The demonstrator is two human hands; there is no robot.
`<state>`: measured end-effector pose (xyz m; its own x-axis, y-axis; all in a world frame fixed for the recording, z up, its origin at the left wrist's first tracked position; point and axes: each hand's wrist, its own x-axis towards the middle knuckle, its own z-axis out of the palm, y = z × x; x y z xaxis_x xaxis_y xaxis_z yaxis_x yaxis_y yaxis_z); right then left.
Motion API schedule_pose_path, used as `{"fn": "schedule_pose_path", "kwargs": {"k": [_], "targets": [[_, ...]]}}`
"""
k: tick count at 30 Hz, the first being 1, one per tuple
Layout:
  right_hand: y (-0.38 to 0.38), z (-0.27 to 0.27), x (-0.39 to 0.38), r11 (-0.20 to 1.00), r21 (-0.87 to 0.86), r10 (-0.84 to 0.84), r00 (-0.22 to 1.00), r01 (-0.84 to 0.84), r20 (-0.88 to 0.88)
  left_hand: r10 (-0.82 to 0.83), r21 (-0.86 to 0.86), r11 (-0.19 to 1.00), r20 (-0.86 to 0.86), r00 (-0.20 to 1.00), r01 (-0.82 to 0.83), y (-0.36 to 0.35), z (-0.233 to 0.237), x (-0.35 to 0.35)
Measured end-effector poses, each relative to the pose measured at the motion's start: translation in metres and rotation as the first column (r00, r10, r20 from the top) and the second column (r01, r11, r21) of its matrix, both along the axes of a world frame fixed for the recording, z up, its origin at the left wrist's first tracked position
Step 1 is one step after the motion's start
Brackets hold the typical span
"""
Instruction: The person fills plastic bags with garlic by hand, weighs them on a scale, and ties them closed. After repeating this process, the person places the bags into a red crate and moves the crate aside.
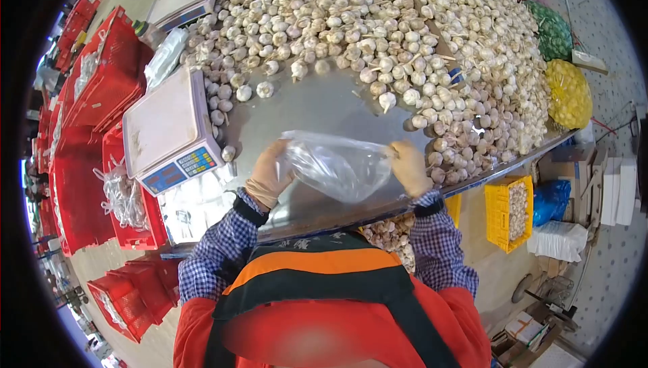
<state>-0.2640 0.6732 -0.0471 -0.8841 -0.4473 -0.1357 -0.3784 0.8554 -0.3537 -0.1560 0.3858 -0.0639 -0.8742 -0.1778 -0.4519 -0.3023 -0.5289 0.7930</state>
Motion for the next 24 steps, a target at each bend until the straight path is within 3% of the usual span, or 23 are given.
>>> {"fn": "schedule_pose_path", "kwargs": {"k": [1,2,3,4,5,6,7,8,9,10,12,13,14,15,16,17,18,19,20,21,23,24], "targets": [[0.009,-0.002,0.006,0.851,-0.43,-0.091,0.891,0.302,0.444,0.023,0.044,0.999,-0.043,0.999,-0.021,0.006,-0.014,0.0],[0.016,-0.003,0.01,0.47,-0.575,0.069,0.622,0.67,0.78,0.049,0.088,0.995,-0.088,0.995,-0.041,0.009,-0.026,-0.001],[0.019,-0.014,0.017,0.464,-0.574,0.065,0.62,0.675,0.782,-0.058,-0.282,0.959,-0.145,0.988,0.015,0.021,-0.022,-0.009],[0.02,-0.034,0.024,0.51,-0.625,-0.044,0.744,0.591,0.667,-0.069,-0.283,0.959,-0.142,0.987,0.026,0.024,-0.03,-0.02],[0.019,-0.052,0.022,0.567,-0.655,-0.141,0.842,0.5,0.521,-0.175,-0.457,0.884,-0.143,0.974,0.092,0.026,-0.046,-0.031],[0.019,-0.065,0.009,0.564,-0.653,-0.148,0.839,0.506,0.523,-0.279,-0.616,0.774,-0.125,0.952,0.146,0.028,-0.064,-0.044],[0.017,-0.078,-0.01,0.579,-0.691,-0.176,0.894,0.433,0.413,-0.315,-0.716,0.681,-0.096,0.944,0.154,0.033,-0.075,-0.063],[0.014,-0.091,-0.03,0.598,-0.718,-0.201,0.934,0.356,0.296,-0.323,-0.715,0.679,-0.093,0.942,0.163,0.037,-0.087,-0.083],[0.012,-0.105,-0.052,0.595,-0.717,-0.209,0.932,0.362,0.297,-0.317,-0.738,0.642,-0.009,0.948,0.207,0.043,-0.092,-0.109],[0.012,-0.117,-0.08,0.771,-0.57,-0.233,0.959,0.284,0.163,-0.306,-0.757,0.603,0.071,0.949,0.251,0.045,-0.098,-0.138],[0.009,-0.141,-0.138,0.977,-0.148,-0.171,0.98,0.155,-0.101,-0.378,-0.897,0.417,-0.025,0.925,0.146,0.039,-0.132,-0.203],[0.002,-0.152,-0.162,0.977,-0.144,-0.176,0.979,0.16,-0.1,-0.319,-0.677,0.722,-0.142,0.937,0.143,0.03,-0.191,-0.247],[-0.008,-0.161,-0.185,0.83,-0.474,-0.399,0.907,0.294,-0.136,-0.219,-0.358,0.925,-0.231,0.948,0.127,0.024,-0.239,-0.29],[-0.015,-0.169,-0.2,0.566,-0.748,-0.602,0.794,0.346,-0.089,-0.097,-0.01,0.995,-0.28,0.955,0.098,0.029,-0.219,-0.317],[-0.02,-0.17,-0.21,0.568,-0.745,-0.608,0.788,0.35,-0.094,0.032,0.338,0.939,-0.285,0.958,0.069,0.035,-0.184,-0.34],[-0.026,-0.164,-0.217,0.448,-0.821,-0.583,0.812,0.354,0.032,0.024,0.343,0.936,-0.285,0.958,0.079,0.03,-0.171,-0.354],[-0.03,-0.15,-0.219,0.32,-0.873,-0.534,0.831,0.368,0.155,-0.172,0.049,0.978,-0.368,0.914,0.204,0.023,-0.165,-0.362],[-0.039,-0.094,-0.219,0.36,-0.832,-0.371,0.883,0.422,0.288,-0.373,-0.256,0.922,-0.391,0.841,0.29,0.015,-0.159,-0.369],[-0.036,-0.1,-0.221,0.369,-0.824,-0.375,0.88,0.43,0.291,-0.559,-0.534,0.778,-0.346,0.753,0.332,0.011,-0.145,-0.37],[-0.032,-0.108,-0.221,0.424,-0.814,-0.381,0.894,0.396,0.237,-0.349,0.28,0.88,-0.167,0.922,0.384,0.017,-0.103,-0.367],[-0.024,-0.11,-0.22,0.576,-0.741,-0.323,0.929,0.346,0.182,-0.423,0.213,0.871,-0.137,0.896,0.443,0.017,-0.11,-0.365],[-0.025,-0.106,-0.218,0.576,-0.743,-0.314,0.932,0.34,0.182,-0.496,0.126,0.852,-0.112,0.861,0.507,0.013,-0.108,-0.364]]}}
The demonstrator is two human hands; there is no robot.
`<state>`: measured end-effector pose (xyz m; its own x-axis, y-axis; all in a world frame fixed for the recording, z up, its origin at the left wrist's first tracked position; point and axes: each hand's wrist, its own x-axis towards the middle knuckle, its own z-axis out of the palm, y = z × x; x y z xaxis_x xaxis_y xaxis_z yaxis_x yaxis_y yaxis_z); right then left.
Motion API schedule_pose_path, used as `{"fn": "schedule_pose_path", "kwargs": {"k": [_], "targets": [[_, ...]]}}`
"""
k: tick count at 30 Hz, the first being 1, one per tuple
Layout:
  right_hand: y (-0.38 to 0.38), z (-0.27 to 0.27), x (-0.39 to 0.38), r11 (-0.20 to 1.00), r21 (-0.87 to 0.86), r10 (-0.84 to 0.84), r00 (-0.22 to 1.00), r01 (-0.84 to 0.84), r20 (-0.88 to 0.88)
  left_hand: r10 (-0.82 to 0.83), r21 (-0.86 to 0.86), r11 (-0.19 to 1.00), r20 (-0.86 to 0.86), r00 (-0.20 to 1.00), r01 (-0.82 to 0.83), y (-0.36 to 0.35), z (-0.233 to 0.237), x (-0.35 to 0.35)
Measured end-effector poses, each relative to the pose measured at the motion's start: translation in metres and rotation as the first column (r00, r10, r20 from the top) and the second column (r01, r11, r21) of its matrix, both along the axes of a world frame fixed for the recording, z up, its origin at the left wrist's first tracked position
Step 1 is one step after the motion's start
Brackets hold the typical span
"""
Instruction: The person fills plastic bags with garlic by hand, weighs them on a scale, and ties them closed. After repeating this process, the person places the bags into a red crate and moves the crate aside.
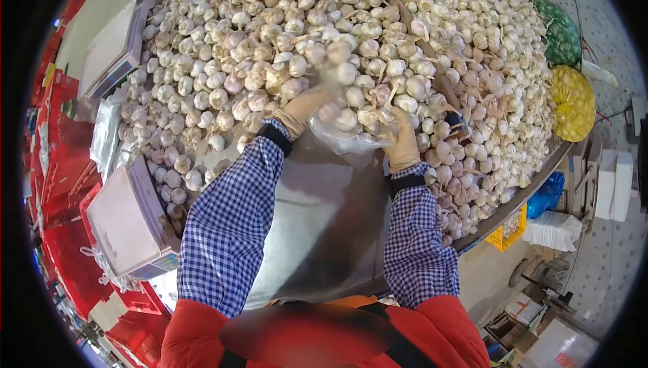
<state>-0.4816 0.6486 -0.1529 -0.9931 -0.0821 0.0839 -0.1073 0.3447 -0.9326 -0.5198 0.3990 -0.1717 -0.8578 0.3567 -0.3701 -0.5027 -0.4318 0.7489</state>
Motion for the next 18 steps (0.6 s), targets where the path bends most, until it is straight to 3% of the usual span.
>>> {"fn": "schedule_pose_path", "kwargs": {"k": [2,3,4,5,6,7,8,9,10,11,12,13,14,15,16,18], "targets": [[-0.001,0.013,0.008,0.99,0.001,0.144,0.989,-0.144,-0.04,-0.008,-0.013,1.0,-0.018,1.0,0.007,-0.002,0.042,0.021],[0.011,-0.005,0.008,0.888,0.441,0.205,0.971,-0.131,-0.125,-0.046,-0.198,0.979,-0.032,0.998,0.039,-0.005,0.059,0.031],[0.002,0.017,0.015,0.888,0.438,0.219,0.967,-0.142,-0.13,-0.084,-0.375,0.925,-0.036,0.996,0.064,-0.008,0.069,0.041],[-0.006,0.04,0.025,0.976,0.128,0.169,0.983,-0.177,0.077,-0.281,-0.617,0.787,-0.355,0.892,0.003,-0.026,0.024,0.045],[-0.012,0.059,0.038,0.974,-0.191,0.178,0.939,-0.124,0.294,-0.273,-0.62,0.785,-0.354,0.895,-0.006,-0.029,0.037,0.06],[-0.006,0.053,0.05,0.847,0.458,0.307,0.952,-0.27,-0.007,-0.08,-0.548,0.829,-0.314,0.946,-0.112,-0.032,0.056,0.079],[-0.003,0.045,0.066,0.844,0.455,0.32,0.947,-0.283,-0.006,0.118,-0.478,0.847,-0.255,0.96,-0.231,-0.034,0.07,0.099],[-0.014,0.061,0.086,0.907,0.341,0.261,0.965,-0.248,0.008,0.317,-0.433,0.82,-0.2,0.927,-0.374,-0.034,0.074,0.121],[-0.022,0.073,0.107,0.954,0.222,0.201,0.979,-0.202,0.03,0.331,-0.437,0.813,-0.198,0.923,-0.385,-0.04,0.066,0.141],[-0.025,0.073,0.124,0.928,0.307,0.202,0.978,-0.21,0.057,0.477,-0.224,0.855,-0.011,0.879,-0.467,-0.048,0.053,0.157],[-0.033,0.078,0.136,0.926,0.305,0.218,0.975,-0.224,0.052,0.557,-0.012,0.824,0.201,0.806,-0.567,-0.053,0.062,0.174],[-0.043,0.083,0.148,0.959,-0.276,0.151,0.935,-0.061,0.32,0.632,-0.059,0.774,0.142,0.762,-0.631,-0.053,0.074,0.194],[-0.054,0.087,0.16,0.676,-0.684,0.242,0.795,0.273,0.556,0.647,-0.059,0.761,0.138,0.75,-0.646,-0.063,0.078,0.211],[-0.069,0.104,0.171,0.735,-0.613,0.134,0.824,0.29,0.551,0.673,-0.128,0.738,0.088,0.734,-0.662,-0.076,0.081,0.228],[-0.079,0.113,0.181,0.739,-0.618,0.159,0.823,0.267,0.545,0.698,-0.196,0.706,0.034,0.715,-0.68,-0.087,0.092,0.244],[-0.102,0.127,0.194,0.814,-0.58,0.242,0.888,0.033,0.39,0.741,-0.172,0.649,-0.079,0.667,-0.741,-0.112,0.122,0.272]]}}
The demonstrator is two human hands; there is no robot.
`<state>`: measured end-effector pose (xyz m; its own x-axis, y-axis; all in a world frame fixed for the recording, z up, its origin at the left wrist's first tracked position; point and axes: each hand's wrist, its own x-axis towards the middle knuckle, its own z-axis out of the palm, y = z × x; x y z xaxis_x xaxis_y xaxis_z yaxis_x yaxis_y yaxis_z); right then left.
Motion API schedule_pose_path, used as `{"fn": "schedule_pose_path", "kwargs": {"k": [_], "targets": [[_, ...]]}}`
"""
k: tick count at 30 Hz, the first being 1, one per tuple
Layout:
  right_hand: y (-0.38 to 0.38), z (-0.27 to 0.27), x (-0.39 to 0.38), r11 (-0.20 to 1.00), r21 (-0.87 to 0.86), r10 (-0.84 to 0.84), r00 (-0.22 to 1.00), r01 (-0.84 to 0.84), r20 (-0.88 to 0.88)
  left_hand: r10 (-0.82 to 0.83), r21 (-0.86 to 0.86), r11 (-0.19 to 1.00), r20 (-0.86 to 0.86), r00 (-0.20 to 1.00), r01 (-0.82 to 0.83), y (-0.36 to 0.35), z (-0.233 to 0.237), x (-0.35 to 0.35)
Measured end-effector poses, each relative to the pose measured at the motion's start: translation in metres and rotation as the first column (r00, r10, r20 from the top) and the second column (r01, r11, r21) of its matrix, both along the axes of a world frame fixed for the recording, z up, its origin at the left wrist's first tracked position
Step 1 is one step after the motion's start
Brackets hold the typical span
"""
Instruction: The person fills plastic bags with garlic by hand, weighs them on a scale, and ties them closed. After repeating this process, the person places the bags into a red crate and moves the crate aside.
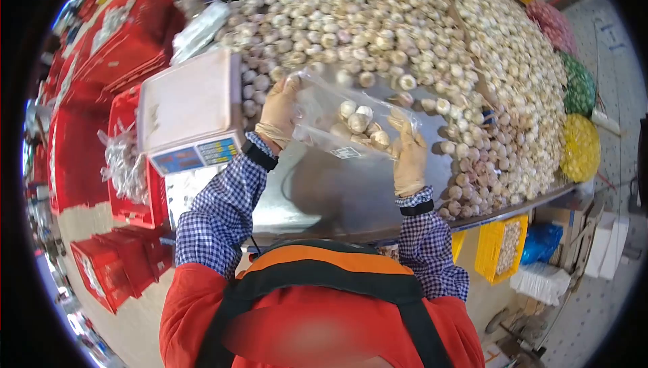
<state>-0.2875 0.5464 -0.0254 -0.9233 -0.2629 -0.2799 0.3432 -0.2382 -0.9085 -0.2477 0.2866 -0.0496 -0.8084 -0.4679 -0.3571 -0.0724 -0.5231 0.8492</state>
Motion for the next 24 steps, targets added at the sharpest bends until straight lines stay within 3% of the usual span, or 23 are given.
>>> {"fn": "schedule_pose_path", "kwargs": {"k": [4,6,8,10,11,12,14,16,18,19,20,22,23,24], "targets": [[-0.074,0.028,0.004,0.982,0.068,0.182,0.972,-0.173,-0.151,0.178,-0.13,0.969,-0.221,0.959,-0.21,-0.063,0.084,0.064],[-0.126,0.048,0.006,0.965,0.196,0.242,0.868,-0.172,-0.433,0.239,-0.246,0.901,-0.405,0.883,-0.356,-0.104,0.11,0.093],[-0.181,0.058,0.013,0.97,0.087,0.241,0.88,-0.225,-0.41,0.29,-0.346,0.813,-0.457,0.841,-0.469,-0.143,0.123,0.12],[-0.229,0.045,0.02,0.955,0.082,0.292,0.858,-0.284,-0.423,0.347,-0.443,0.722,-0.433,0.832,-0.532,-0.184,0.112,0.145],[-0.243,0.043,0.025,0.916,0.221,0.395,0.853,-0.336,-0.341,0.361,-0.449,0.706,-0.437,0.824,-0.548,-0.2,0.102,0.158],[-0.258,0.029,0.029,0.91,0.216,0.41,0.844,-0.354,-0.346,0.365,-0.491,0.725,-0.321,0.874,-0.483,-0.215,0.092,0.171],[-0.286,-0.013,0.034,0.86,0.449,0.46,0.75,-0.243,-0.475,0.387,-0.508,0.754,-0.168,0.906,-0.417,-0.24,0.063,0.192],[-0.29,-0.014,0.049,0.802,0.491,0.552,0.737,-0.339,-0.392,0.371,-0.488,0.794,-0.081,0.925,-0.361,-0.257,0.039,0.215],[-0.29,-0.016,0.062,0.798,0.587,0.542,0.59,-0.138,-0.599,0.341,-0.501,0.811,-0.017,0.94,-0.303,-0.269,0.032,0.231],[-0.29,0.001,0.071,0.739,0.674,0.558,0.571,-0.011,-0.602,0.298,-0.513,0.827,0.052,0.953,-0.23,-0.269,0.032,0.239],[-0.292,0.02,0.078,0.729,0.685,0.57,0.566,-0.013,-0.595,0.302,-0.5,0.833,0.054,0.952,-0.236,-0.269,0.033,0.243],[-0.304,0.064,0.094,0.908,0.293,0.273,0.108,0.298,-0.956,0.333,-0.592,0.768,0.045,0.942,-0.244,-0.267,0.042,0.241],[-0.31,0.076,0.102,0.906,0.303,0.284,0.107,0.296,-0.953,0.326,-0.626,0.741,0.018,0.945,-0.243,-0.27,0.038,0.238],[-0.317,0.085,0.111,0.906,0.424,0.421,0.091,0.01,-0.902,0.325,-0.617,0.749,0.023,0.945,-0.242,-0.272,0.037,0.237]]}}
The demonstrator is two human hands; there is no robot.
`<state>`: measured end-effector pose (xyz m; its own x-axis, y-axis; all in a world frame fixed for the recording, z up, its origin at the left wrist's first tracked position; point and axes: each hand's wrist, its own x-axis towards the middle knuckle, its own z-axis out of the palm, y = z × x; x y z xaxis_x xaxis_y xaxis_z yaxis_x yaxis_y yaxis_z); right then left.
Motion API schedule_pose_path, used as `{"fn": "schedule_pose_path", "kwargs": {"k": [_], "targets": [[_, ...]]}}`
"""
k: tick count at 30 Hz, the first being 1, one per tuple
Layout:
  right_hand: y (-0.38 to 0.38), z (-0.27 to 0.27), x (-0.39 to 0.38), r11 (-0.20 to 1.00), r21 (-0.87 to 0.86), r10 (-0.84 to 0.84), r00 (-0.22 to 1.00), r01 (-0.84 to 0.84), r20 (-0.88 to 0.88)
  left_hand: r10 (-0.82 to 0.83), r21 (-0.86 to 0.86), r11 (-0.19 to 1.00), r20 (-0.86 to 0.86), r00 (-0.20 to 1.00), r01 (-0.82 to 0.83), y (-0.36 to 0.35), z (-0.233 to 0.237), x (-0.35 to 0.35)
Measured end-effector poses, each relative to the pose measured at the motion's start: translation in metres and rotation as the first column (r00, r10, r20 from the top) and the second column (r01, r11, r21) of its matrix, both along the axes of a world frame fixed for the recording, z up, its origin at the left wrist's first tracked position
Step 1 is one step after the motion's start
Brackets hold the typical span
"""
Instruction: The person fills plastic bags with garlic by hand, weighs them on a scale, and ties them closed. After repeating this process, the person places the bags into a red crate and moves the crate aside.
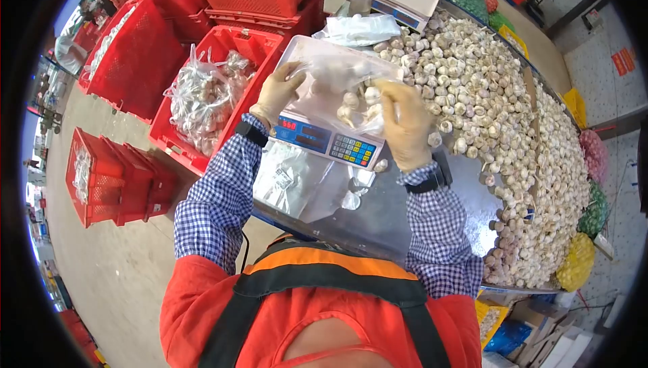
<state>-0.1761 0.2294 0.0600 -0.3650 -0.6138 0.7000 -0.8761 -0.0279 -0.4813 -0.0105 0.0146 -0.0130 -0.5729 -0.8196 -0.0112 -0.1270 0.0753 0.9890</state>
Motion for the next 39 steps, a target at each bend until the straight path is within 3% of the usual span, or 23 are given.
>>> {"fn": "schedule_pose_path", "kwargs": {"k": [1,2,4,5,7,8,11,14,15,16,17,19,21,22,25,27,28,29,30,31,33,35,39], "targets": [[-0.007,0.003,0.007,0.956,0.101,0.266,0.958,-0.277,0.105,-0.048,-0.016,0.999,0.023,0.999,0.048,0.0,0.002,-0.001],[-0.022,-0.002,0.01,0.955,0.109,0.266,0.958,-0.277,0.107,-0.094,-0.033,0.995,0.044,0.995,0.095,0.001,0.005,-0.002],[-0.053,-0.018,0.009,0.734,0.664,0.158,0.987,-0.144,0.04,-0.09,-0.053,0.994,0.05,0.995,0.092,0.009,0.013,-0.002],[-0.055,-0.027,0.011,0.73,0.666,0.169,0.985,-0.152,0.039,-0.1,-0.043,0.994,0.095,0.99,0.105,0.012,0.016,-0.001],[-0.059,-0.044,0.016,0.502,0.864,0.154,0.986,-0.022,-0.064,-0.144,-0.039,0.988,0.157,0.977,0.152,0.015,0.023,0.007],[-0.058,-0.053,0.017,0.498,0.866,0.174,0.983,-0.035,-0.06,-0.145,-0.142,0.972,0.247,0.958,0.184,0.014,0.021,0.012],[-0.05,-0.071,0.008,0.701,0.681,0.181,0.976,-0.212,0.118,-0.101,-0.204,0.968,0.219,0.971,0.146,0.017,0.02,0.025],[-0.02,-0.047,0.008,0.917,0.291,0.129,0.893,-0.273,0.432,-0.036,-0.133,0.989,0.214,0.976,0.066,0.013,0.032,0.029],[-0.004,-0.03,0.011,0.958,0.103,0.163,0.802,-0.268,0.575,-0.013,-0.125,0.992,0.084,0.996,0.024,0.01,0.03,0.03],[0.017,0.008,0.022,0.977,0.174,-0.007,0.799,-0.122,0.601,0.013,-0.109,0.994,-0.043,0.999,-0.017,0.008,0.027,0.031],[0.035,0.007,0.013,0.995,0.075,0.01,0.809,-0.067,0.587,0.041,-0.147,0.988,-0.094,0.995,-0.054,0.008,0.034,0.032],[0.07,0.009,-0.021,0.942,0.336,-0.166,0.851,-0.012,0.498,0.087,-0.143,0.984,-0.154,0.984,-0.109,0.01,0.051,0.029],[0.099,0.003,-0.064,0.555,0.823,-0.278,0.96,0.125,0.042,0.101,-0.166,0.977,-0.179,0.979,-0.131,0.003,0.059,0.018],[0.107,-0.004,-0.081,0.552,0.824,-0.283,0.958,0.13,0.038,0.11,-0.225,0.964,-0.141,0.984,-0.139,0.002,0.065,0.007],[0.098,-0.011,-0.105,0.067,0.956,-0.063,0.958,0.285,-0.281,0.08,-0.324,0.941,-0.072,0.994,-0.099,0.002,0.07,-0.029],[0.075,0.0,-0.101,0.551,0.775,-0.097,0.946,0.31,-0.309,0.042,-0.374,0.926,-0.036,0.998,-0.052,-0.001,0.077,-0.057],[0.055,0.014,-0.093,0.7,0.66,-0.046,0.939,0.273,-0.34,0.016,-0.393,0.918,0.163,0.987,0.05,-0.001,0.081,-0.07],[0.03,0.028,-0.084,0.823,0.524,-0.005,0.926,0.218,-0.378,-0.006,-0.393,0.906,0.357,0.934,0.156,0.0,0.084,-0.081],[0.004,0.033,-0.082,0.886,0.457,0.133,0.904,0.075,-0.407,-0.011,-0.393,0.905,0.36,0.933,0.163,0.004,0.082,-0.09],[-0.021,0.035,-0.082,0.918,0.39,0.26,0.856,-0.075,-0.448,0.104,-0.515,0.834,0.495,0.863,0.195,0.008,0.077,-0.099],[-0.063,0.033,-0.076,0.873,0.464,0.409,0.748,-0.152,-0.523,0.255,-0.667,0.667,0.623,0.74,0.331,0.0,0.058,-0.109],[-0.091,0.03,-0.067,0.645,0.757,0.495,0.81,-0.101,-0.314,0.093,-0.561,0.679,0.705,0.703,0.473,-0.016,0.056,-0.098],[-0.1,-0.002,-0.055,0.335,0.942,0.492,0.853,-0.001,-0.174,0.009,-0.496,0.606,0.786,0.618,0.622,-0.03,0.049,-0.059]]}}
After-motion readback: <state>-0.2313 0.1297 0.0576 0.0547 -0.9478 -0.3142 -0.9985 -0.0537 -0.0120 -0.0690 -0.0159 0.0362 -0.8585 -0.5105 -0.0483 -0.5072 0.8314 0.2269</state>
